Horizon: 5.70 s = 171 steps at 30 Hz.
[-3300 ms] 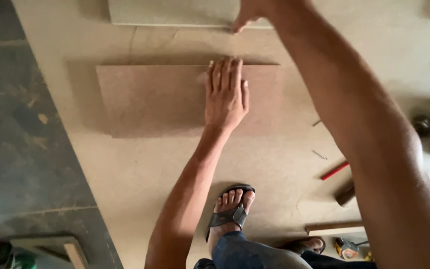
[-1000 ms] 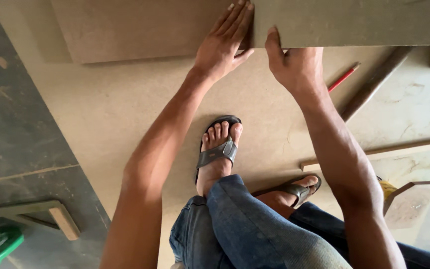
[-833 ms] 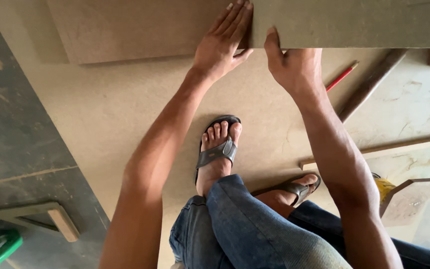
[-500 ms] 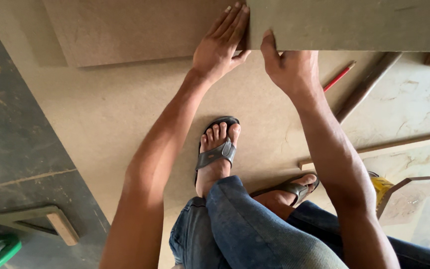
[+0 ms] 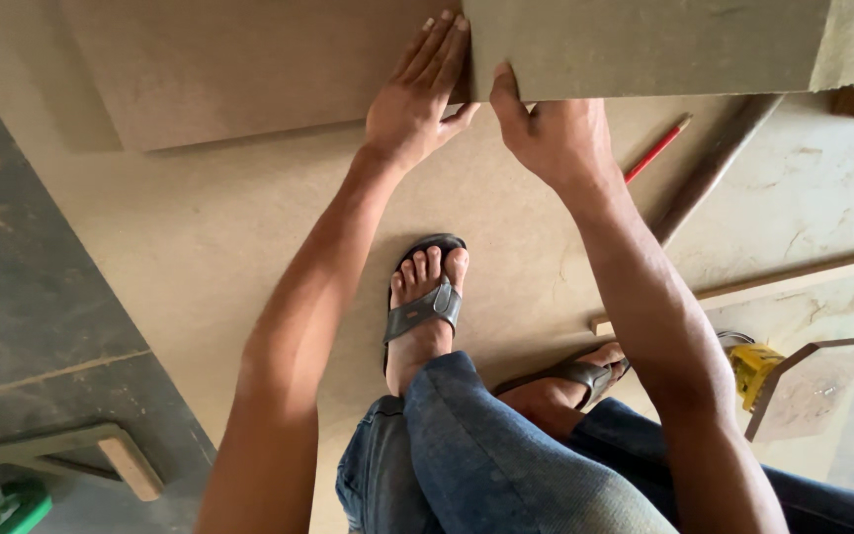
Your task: The person marks a rectangular wooden board using a pencil and a straight edge, then hammers nails into the marked spots. The person works on the floor in a workshop setting.
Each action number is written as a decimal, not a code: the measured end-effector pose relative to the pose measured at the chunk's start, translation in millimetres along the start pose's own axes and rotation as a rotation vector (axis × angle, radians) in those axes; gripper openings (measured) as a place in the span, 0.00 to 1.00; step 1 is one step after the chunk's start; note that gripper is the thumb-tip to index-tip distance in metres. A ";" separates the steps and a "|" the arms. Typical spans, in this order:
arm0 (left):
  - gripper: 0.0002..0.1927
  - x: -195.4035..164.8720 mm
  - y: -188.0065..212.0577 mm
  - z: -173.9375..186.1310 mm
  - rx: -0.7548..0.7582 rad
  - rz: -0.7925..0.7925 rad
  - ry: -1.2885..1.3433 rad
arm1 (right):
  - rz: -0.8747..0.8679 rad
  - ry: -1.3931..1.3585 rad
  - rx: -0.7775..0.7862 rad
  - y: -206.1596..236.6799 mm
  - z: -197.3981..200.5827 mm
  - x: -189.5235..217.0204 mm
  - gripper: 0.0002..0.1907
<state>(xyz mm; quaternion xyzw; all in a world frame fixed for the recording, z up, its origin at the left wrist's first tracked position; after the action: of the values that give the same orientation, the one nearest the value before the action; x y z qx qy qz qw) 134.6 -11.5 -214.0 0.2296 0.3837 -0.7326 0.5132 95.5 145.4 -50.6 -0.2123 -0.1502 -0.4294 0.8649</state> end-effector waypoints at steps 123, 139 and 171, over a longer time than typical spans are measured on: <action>0.38 5.3 -14.6 13.5 0.030 0.036 -0.041 | -0.209 -0.108 0.633 -168.8 -46.3 -98.4 0.08; 0.39 5.9 -12.2 9.4 0.059 0.058 -0.054 | -0.147 0.025 0.706 -180.3 -46.5 -96.1 0.10; 0.50 -0.8 -8.0 8.3 -0.030 0.020 0.051 | -0.205 0.090 0.008 30.9 -21.1 -52.8 0.25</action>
<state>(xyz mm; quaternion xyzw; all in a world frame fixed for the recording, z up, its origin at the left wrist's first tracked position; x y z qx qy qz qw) 127.9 -16.2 -205.8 0.2443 0.4052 -0.7156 0.5139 91.1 187.5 -99.5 -0.1728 -0.1337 -0.5241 0.8231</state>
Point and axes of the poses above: each hand's wrist, its own y-axis away from the middle knuckle, its own z-axis out of the back of the hand, x = y × z, the point moved 3 cm from there along -y, towards the middle knuckle, and after that the axes turned 15 degrees about y, right-handed, at the moved point
